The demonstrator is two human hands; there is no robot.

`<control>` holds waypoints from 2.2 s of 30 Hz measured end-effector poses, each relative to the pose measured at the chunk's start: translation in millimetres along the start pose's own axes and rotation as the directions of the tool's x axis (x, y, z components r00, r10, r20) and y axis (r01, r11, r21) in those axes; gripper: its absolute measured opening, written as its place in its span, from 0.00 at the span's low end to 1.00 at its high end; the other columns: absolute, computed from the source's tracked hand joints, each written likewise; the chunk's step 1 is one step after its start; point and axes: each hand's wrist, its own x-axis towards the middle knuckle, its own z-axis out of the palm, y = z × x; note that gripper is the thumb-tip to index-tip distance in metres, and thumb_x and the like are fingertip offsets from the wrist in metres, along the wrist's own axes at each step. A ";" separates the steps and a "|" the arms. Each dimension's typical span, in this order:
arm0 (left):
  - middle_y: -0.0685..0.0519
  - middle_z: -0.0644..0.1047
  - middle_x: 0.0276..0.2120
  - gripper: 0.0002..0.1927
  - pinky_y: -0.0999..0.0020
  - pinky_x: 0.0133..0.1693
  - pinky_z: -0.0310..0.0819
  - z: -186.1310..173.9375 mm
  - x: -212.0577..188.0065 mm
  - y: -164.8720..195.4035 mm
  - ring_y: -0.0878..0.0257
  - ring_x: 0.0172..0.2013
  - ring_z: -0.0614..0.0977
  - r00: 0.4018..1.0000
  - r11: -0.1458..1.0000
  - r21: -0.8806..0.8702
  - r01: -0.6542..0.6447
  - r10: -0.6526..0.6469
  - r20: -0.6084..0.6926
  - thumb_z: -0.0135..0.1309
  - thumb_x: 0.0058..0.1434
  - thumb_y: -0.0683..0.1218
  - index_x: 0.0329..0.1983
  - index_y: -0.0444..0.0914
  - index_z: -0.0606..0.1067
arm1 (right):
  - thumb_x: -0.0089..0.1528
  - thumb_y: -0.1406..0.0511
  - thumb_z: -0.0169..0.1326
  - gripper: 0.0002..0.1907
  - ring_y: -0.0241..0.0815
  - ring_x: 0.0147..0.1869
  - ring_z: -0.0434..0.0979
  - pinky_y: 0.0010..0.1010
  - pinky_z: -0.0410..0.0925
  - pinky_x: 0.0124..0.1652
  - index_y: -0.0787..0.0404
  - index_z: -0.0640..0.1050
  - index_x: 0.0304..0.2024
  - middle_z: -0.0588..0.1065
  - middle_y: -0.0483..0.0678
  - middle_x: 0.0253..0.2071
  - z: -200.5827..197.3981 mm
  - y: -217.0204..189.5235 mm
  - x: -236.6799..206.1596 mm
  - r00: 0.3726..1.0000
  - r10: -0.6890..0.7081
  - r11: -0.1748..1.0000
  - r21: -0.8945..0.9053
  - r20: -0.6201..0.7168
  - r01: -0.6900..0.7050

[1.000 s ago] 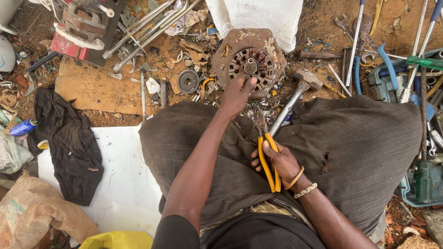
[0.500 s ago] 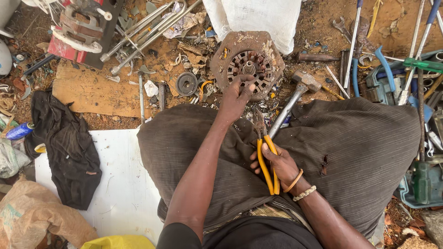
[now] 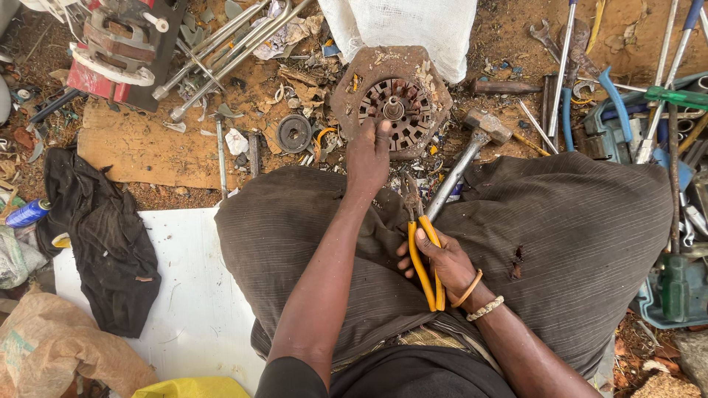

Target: The person uses a hammer and pliers to chip away at a circular metal motor part resting on a stone. They repeatedly strike and pry at the component while seated on the ground in a cluttered outdoor workshop.

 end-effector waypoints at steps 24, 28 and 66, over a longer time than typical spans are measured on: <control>0.46 0.78 0.25 0.19 0.45 0.38 0.73 -0.9 1.4 17.2 0.45 0.31 0.83 0.964 0.974 0.159 0.162 -0.191 0.188 0.43 0.73 0.57 0.45 0.37 0.73 | 0.68 0.55 0.46 0.23 0.42 0.36 0.81 0.33 0.77 0.36 0.65 0.73 0.58 0.79 0.52 0.37 -0.5 1.6 0.4 1.000 0.008 1.000 -0.016 0.023 -0.007; 0.42 0.78 0.32 0.16 0.45 0.36 0.71 -4.4 -7.4 14.2 0.40 0.35 0.81 0.999 0.983 0.180 -0.021 0.014 0.038 0.42 0.75 0.54 0.46 0.37 0.72 | 0.68 0.56 0.46 0.22 0.43 0.36 0.81 0.33 0.77 0.35 0.65 0.73 0.57 0.79 0.53 0.37 -0.5 3.7 2.1 1.000 0.001 1.000 0.002 0.015 -0.001; 0.42 0.83 0.39 0.09 0.50 0.52 0.74 -19.5 -40.0 -59.6 0.51 0.44 0.84 0.741 0.888 0.460 -0.024 -0.293 0.604 0.63 0.61 0.47 0.39 0.36 0.83 | 0.73 0.58 0.43 0.22 0.42 0.40 0.79 0.34 0.75 0.40 0.64 0.71 0.63 0.77 0.52 0.40 -21.2 -17.3 -2.8 0.948 -0.278 0.914 0.263 -0.154 0.310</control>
